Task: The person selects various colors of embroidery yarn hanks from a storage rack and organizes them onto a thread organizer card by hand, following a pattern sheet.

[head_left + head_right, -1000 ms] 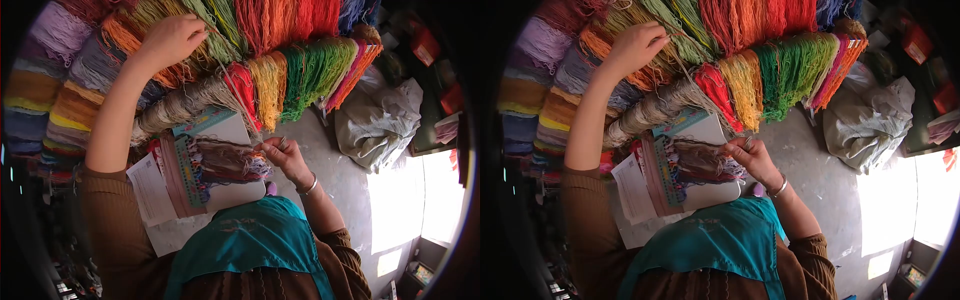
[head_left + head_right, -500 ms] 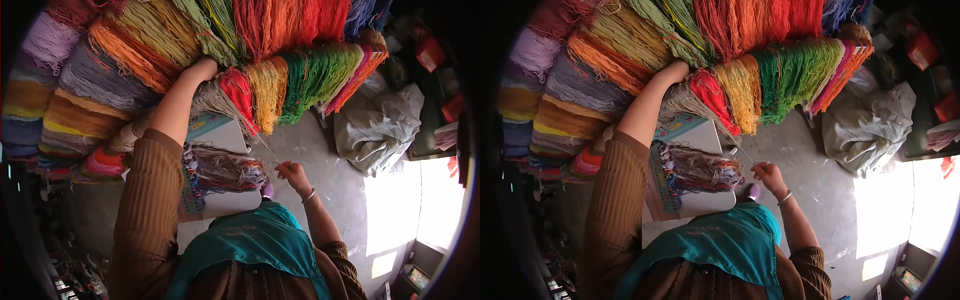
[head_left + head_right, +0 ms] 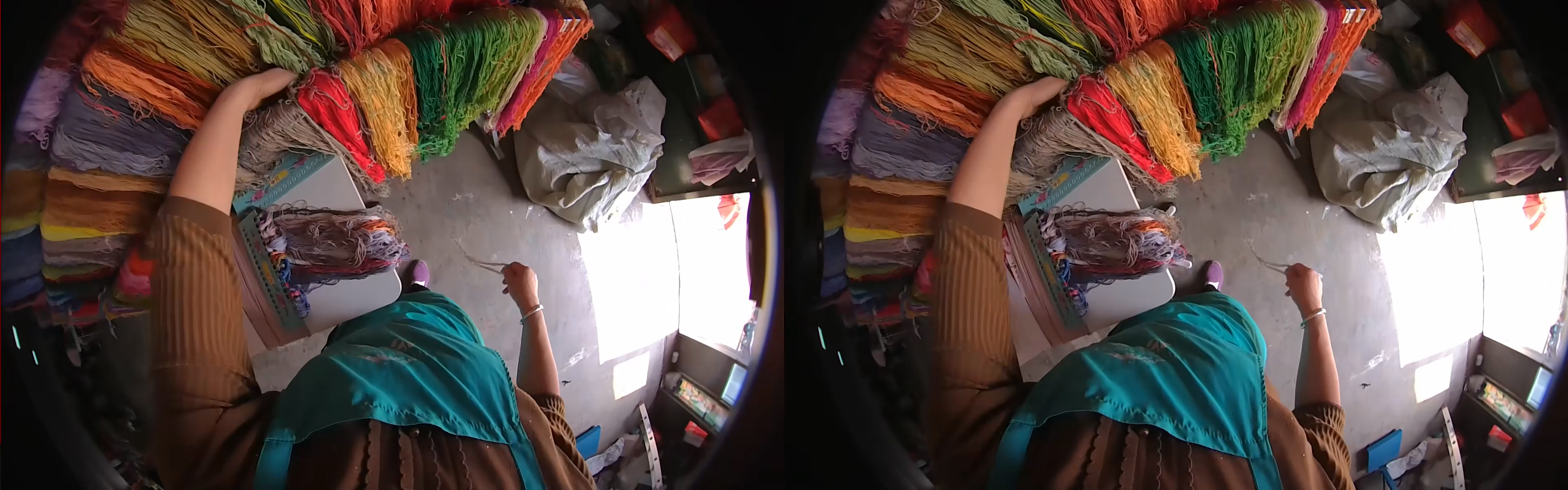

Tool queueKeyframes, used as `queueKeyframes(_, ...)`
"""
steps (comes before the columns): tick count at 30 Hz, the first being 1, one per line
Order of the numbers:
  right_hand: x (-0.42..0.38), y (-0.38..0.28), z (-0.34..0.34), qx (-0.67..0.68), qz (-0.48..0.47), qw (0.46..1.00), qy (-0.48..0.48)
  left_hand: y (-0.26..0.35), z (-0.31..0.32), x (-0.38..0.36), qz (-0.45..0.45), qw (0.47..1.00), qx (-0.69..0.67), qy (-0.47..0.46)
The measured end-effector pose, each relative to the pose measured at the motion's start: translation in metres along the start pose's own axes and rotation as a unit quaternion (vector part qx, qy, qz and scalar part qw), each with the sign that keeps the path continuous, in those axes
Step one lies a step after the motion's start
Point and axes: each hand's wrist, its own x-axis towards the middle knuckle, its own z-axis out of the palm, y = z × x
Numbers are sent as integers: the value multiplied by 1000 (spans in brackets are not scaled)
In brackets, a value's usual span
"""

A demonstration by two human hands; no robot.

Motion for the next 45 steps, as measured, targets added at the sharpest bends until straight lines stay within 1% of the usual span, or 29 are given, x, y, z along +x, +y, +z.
queueKeyframes(1,-1,-7,-11,-47,-20,998,28,-9,-5,4,13,1000,17,23)
queueKeyframes(2,6,-1,-16,-141,-101,982,79,-18,-10,8,26,998,35,46)
queueKeyframes(3,2,-21,-28,-153,-125,976,90,-8,-15,-18,124,987,104,-21)
queueKeyframes(4,-4,-46,-40,-157,-142,973,97,3,-14,-45,161,966,204,15)
queueKeyframes(5,-8,-66,-50,-147,-173,969,101,-12,-20,-37,248,921,290,73)
queueKeyframes(8,-23,-122,-75,-134,-264,950,96,16,-1,-117,236,821,460,242)
queueKeyframes(10,-39,-161,-87,-91,-308,944,79,19,29,-150,393,759,374,359)
queueKeyframes(12,-54,-193,-92,-66,-328,941,48,37,74,-186,516,779,203,295)
queueKeyframes(13,-62,-207,-92,-39,-338,940,18,42,97,-203,544,802,127,212)
queueKeyframes(14,-69,-219,-91,-34,-346,938,-4,42,125,-210,538,836,-8,105)
queueKeyframes(16,-85,-244,-87,-45,-373,926,-35,47,167,-227,495,858,-124,-56)
queueKeyframes(17,-91,-254,-83,-51,-390,918,-60,46,186,-226,484,851,-175,-104)
queueKeyframes(18,-90,-258,-73,-22,-462,885,-40,44,202,-225,473,850,-201,-116)
queueKeyframes(20,-94,-267,-63,-13,-452,890,-62,42,217,-221,450,828,-289,-167)
queueKeyframes(22,-96,-274,-55,6,-442,892,-92,29,221,-218,459,845,-250,-110)
queueKeyframes(24,-95,-275,-51,-39,-394,910,-120,11,218,-222,327,899,-258,-133)
queueKeyframes(25,-94,-276,-47,-82,-342,925,-143,0,219,-221,318,902,-262,-133)
queueKeyframes(26,-94,-276,-42,-85,-345,923,-148,-7,218,-224,314,902,-266,-127)
queueKeyframes(28,-91,-277,-30,-92,-544,833,-33,-19,218,-231,281,896,-314,-139)
queueKeyframes(29,-89,-279,-24,-94,-548,830,-40,-24,219,-234,278,896,-319,-132)
queueKeyframes(31,-84,-286,-8,84,-534,819,-195,-34,223,-241,281,880,-364,-121)
queueKeyframes(32,-91,-290,5,186,-485,806,-285,-36,223,-248,287,876,-367,-123)
queueKeyframes(33,-92,-293,21,200,-492,782,-327,-41,225,-254,297,867,-385,-112)
queueKeyframes(36,-124,-308,49,225,-346,787,-459,-62,236,-264,301,846,-433,-83)
queueKeyframes(38,-123,-308,66,160,-375,803,-434,-79,237,-277,289,841,-457,26)
queueKeyframes(39,-122,-306,77,101,-399,820,-398,-93,238,-282,299,864,-393,97)
queueKeyframes(41,-131,-311,104,71,-439,812,-379,-126,247,-287,321,784,-494,195)
queueKeyframes(42,-140,-310,112,55,-443,813,-374,-140,243,-293,216,796,-555,106)
queueKeyframes(45,-166,-324,133,-63,-435,835,-331,-185,252,-289,95,649,-754,-28)
